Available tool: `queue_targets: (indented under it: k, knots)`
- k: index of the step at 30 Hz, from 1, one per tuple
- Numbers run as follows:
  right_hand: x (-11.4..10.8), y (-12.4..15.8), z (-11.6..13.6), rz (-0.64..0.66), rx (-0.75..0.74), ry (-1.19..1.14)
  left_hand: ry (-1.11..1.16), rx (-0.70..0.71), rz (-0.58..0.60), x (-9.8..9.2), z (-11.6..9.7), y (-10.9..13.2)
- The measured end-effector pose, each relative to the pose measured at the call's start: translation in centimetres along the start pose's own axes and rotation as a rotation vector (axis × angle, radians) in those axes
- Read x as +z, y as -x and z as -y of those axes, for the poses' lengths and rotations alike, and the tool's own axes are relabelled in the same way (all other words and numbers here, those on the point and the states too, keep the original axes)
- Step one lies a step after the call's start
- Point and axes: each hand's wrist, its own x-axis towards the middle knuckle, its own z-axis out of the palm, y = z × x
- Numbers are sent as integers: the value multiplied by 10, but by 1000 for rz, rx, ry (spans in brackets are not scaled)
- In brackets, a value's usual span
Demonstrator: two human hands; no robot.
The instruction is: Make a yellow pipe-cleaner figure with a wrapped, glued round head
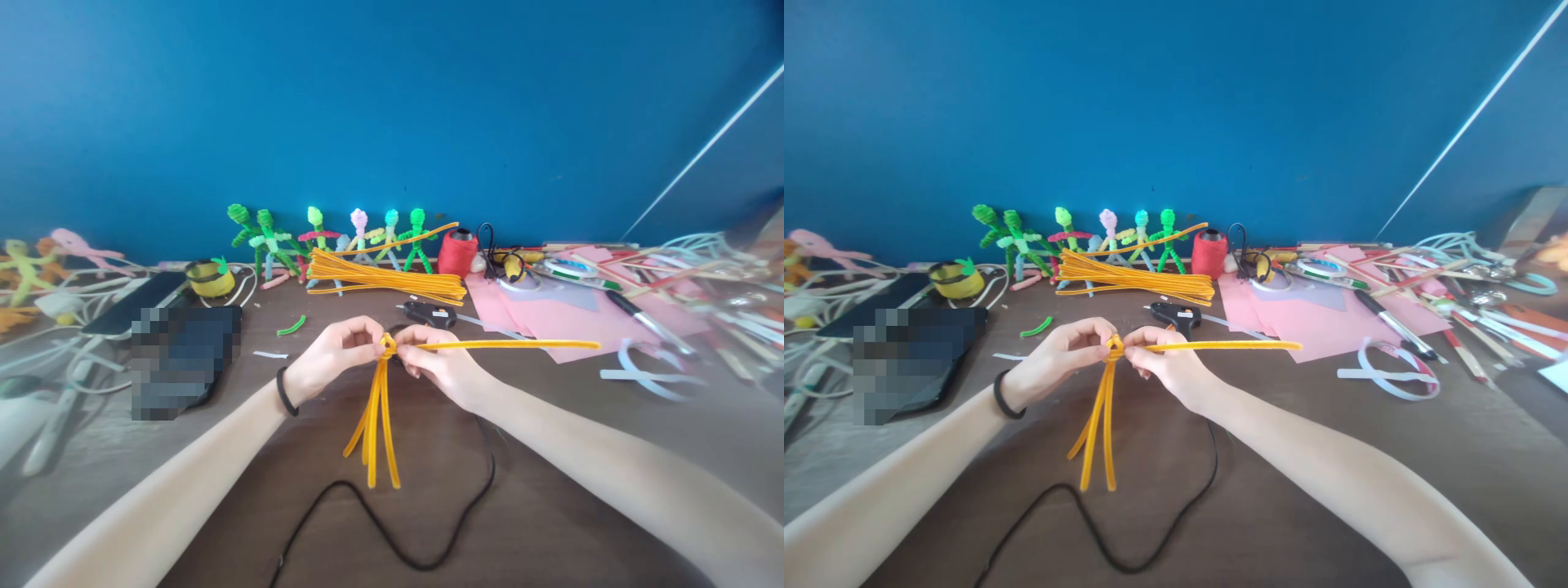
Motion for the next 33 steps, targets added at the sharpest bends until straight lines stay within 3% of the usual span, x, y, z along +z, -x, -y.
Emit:
queue_targets:
  k: [9,18,29,33]
  knots:
    - [0,-1,2,7,-31,30,163,-30,13,2,2,-1]
    - [1,0,2,30,-41,-105,383,-47,62,5,6,0]
    - [5,-1,6,26,50,-314,558,-79,85,10,9,0]
    - [4,-1,5,78,56,-350,601,-84,105,11,9,1]
